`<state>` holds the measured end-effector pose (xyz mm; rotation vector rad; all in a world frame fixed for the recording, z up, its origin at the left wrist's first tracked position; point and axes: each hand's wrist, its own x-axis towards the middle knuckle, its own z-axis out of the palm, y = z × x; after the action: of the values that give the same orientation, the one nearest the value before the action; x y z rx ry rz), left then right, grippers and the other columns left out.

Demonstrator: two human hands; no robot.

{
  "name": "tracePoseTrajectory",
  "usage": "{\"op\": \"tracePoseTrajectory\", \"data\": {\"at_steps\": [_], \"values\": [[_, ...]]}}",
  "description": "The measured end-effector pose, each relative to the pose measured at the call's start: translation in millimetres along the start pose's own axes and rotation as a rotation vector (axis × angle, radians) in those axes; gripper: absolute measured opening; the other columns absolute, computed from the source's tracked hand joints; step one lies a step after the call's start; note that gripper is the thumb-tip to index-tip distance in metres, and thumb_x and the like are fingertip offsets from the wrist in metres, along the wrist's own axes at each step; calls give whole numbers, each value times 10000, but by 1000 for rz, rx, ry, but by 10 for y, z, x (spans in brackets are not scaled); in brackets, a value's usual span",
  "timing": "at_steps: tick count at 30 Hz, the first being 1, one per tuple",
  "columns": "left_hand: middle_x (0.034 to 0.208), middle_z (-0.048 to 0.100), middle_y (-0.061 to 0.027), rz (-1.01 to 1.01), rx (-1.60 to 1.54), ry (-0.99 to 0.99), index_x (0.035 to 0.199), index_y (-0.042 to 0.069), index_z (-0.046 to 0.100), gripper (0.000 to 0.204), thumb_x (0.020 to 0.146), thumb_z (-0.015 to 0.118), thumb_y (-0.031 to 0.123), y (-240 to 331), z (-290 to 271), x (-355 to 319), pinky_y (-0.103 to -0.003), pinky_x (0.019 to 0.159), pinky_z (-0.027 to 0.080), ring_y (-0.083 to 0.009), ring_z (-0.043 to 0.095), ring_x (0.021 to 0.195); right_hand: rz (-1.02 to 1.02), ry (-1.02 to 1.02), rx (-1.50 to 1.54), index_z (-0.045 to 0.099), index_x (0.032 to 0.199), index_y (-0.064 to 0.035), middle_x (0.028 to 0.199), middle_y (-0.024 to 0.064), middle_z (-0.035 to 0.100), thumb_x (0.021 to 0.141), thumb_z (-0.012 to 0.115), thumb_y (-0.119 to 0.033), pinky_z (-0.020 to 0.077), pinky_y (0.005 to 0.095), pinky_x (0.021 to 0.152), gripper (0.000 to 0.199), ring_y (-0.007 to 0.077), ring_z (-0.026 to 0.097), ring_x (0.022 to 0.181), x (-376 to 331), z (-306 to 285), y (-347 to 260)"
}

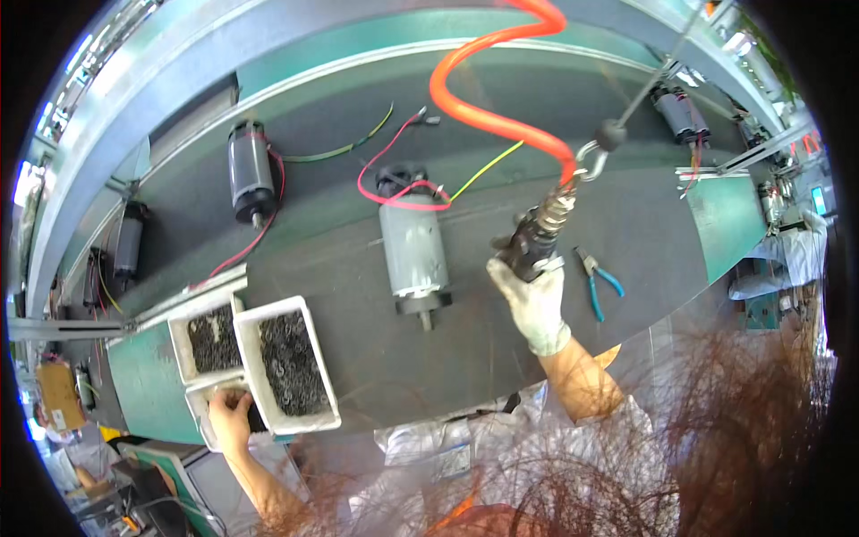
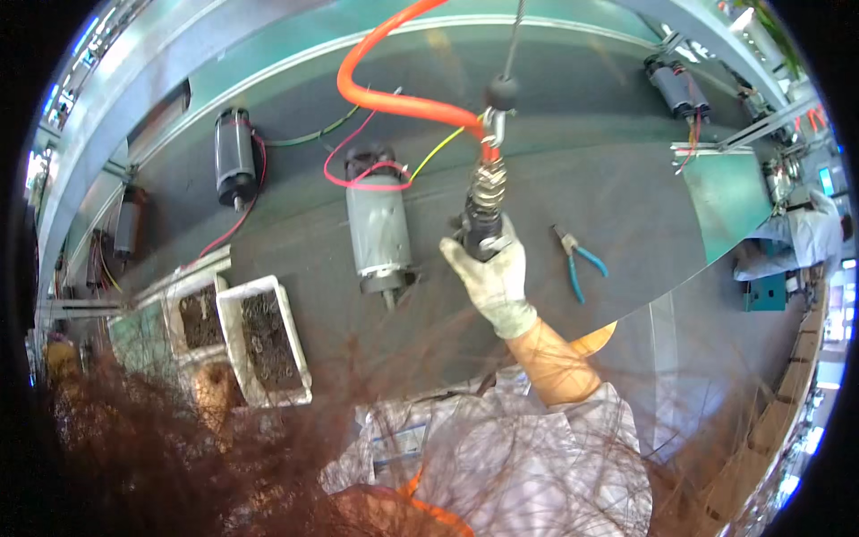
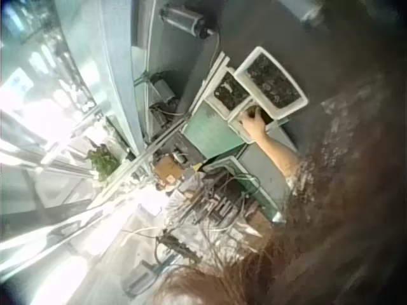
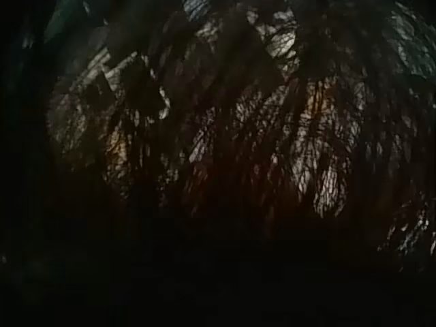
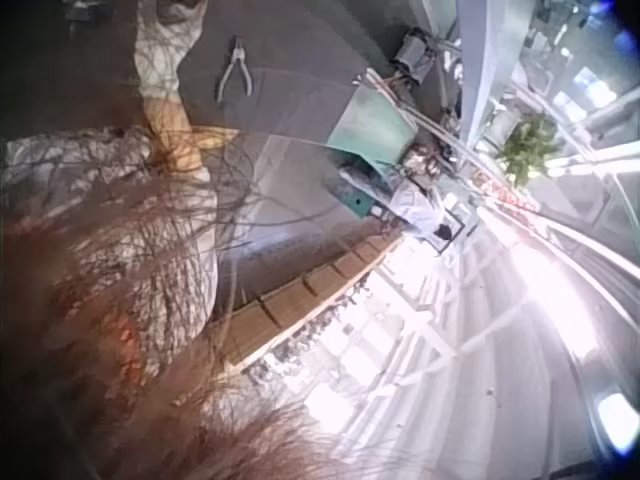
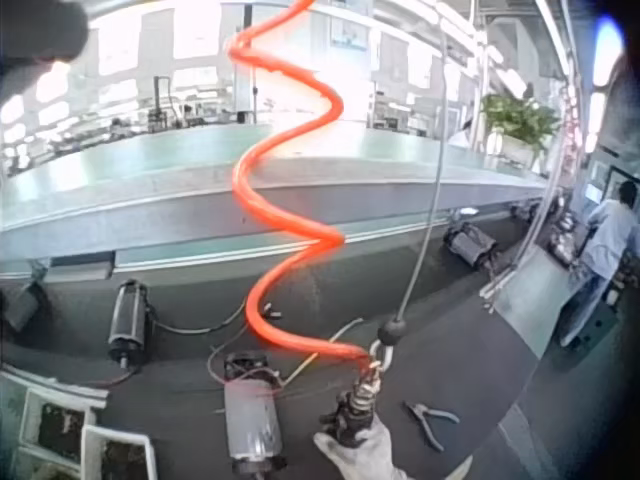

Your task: Assembling electric motors and fans using an electric screwdriver and pliers on an industrial assembly line.

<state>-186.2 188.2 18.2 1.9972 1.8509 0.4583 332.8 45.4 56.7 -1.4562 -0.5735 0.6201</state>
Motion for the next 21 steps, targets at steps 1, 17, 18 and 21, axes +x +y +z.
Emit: {"op": "tracePoseTrajectory", "data": {"at_steps": [1,17,18,21], "values": [[754,706,-110,-39,-134,-47,912,-41,690,153,790,780,-24,-208,64,73,-354,697,521,-182,637,672,2,15,13,593,1179,-21,1026,41,681,832,815,-6,549,265,755,412,91,631,828,-23,-43,37],[890,648,-41,-174,-1041,503,1077,22,652,133,1044,642,151,1241,208,-324,-231,660,486,-99,579,749,39,-196,217,555,1328,-25,1112,138,669,942,682,-20,522,360,830,406,227,638,967,-115,-332,-49],[868,642,-65,-223,-1101,295,1040,40,629,153,1041,652,192,1624,331,-516,-238,592,471,-110,574,691,19,-219,358,573,1277,-35,1095,122,665,939,666,-34,517,351,790,350,223,622,911,-198,-256,-146],[866,645,-85,104,-1455,-374,983,28,601,161,983,715,142,2183,983,-867,-256,547,473,-123,571,645,-38,-341,625,519,1417,-90,1139,84,619,958,693,-157,485,375,756,496,188,549,888,-328,-223,-318]]}}
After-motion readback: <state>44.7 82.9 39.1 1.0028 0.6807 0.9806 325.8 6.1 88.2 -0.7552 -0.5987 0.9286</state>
